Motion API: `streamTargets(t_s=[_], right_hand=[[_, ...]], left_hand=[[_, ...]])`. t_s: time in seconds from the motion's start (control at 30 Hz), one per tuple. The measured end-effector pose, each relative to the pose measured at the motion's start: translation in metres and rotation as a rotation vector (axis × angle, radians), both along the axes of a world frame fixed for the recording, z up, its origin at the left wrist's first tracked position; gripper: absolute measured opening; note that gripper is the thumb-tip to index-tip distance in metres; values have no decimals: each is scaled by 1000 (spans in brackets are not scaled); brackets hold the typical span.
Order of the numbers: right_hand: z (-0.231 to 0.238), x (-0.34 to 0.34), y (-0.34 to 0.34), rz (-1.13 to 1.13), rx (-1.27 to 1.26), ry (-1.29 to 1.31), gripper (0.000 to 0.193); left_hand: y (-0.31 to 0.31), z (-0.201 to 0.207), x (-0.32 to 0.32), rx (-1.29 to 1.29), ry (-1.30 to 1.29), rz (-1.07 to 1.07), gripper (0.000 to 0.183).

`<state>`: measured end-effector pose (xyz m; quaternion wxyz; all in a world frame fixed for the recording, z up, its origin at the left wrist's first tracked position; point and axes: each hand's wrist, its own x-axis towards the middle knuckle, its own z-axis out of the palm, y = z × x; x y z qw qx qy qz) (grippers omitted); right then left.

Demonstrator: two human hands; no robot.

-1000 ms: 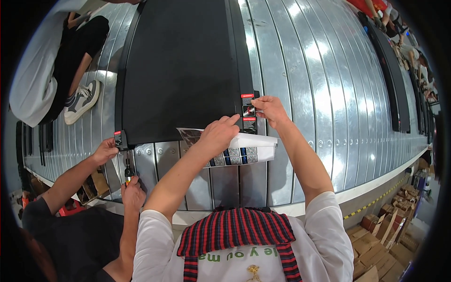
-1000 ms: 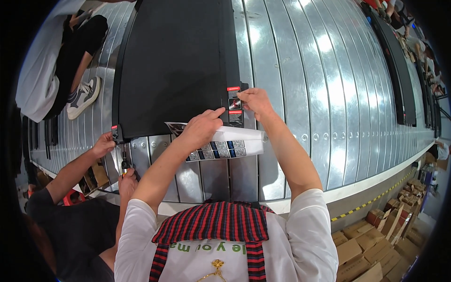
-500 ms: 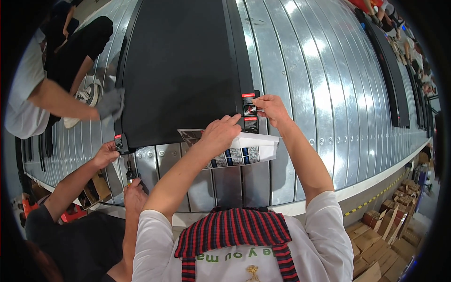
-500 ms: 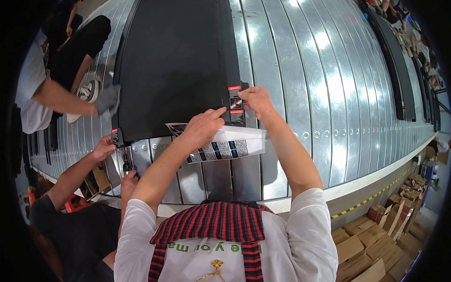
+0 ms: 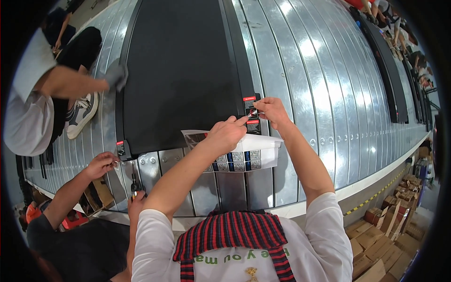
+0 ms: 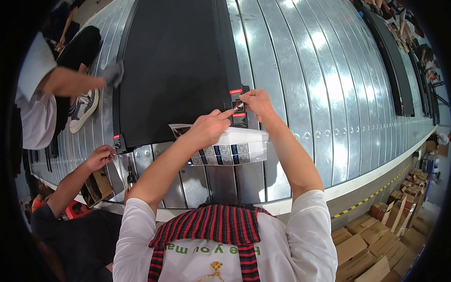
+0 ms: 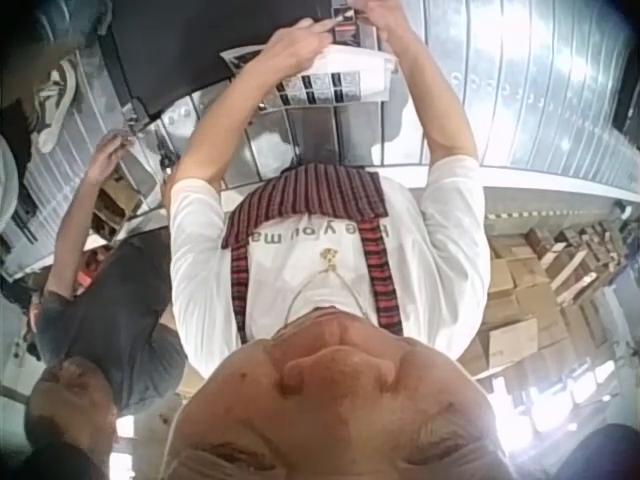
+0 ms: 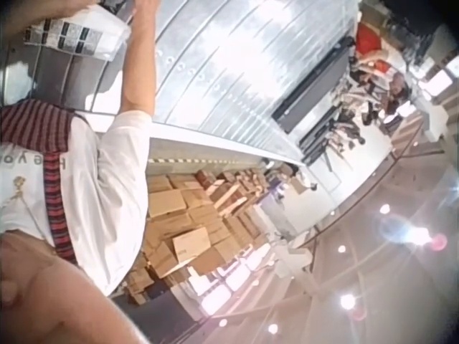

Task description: Apply safety and informational labels to treadmill components on an assembly line.

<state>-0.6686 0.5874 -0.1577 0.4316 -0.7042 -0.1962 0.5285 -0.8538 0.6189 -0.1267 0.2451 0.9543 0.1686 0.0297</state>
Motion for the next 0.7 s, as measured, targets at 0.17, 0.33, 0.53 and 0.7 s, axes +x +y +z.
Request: streamTargets(t_s=[0.17,0.33,0.53,0.7], right_hand=[[-8,3,0,2,14,-4,13],[-4,0,1,9,-7,-35,13],[-15,3,2,29,31,-133,14],[-10,-2,0,385,175,-861,24]], left_hand=[[4,0,4,16,48,-40,12],[5,4,5,-6,115,-45,14],[5,2,8,-19,161,-53,16],[9,0,9,10,150,-68,16]])
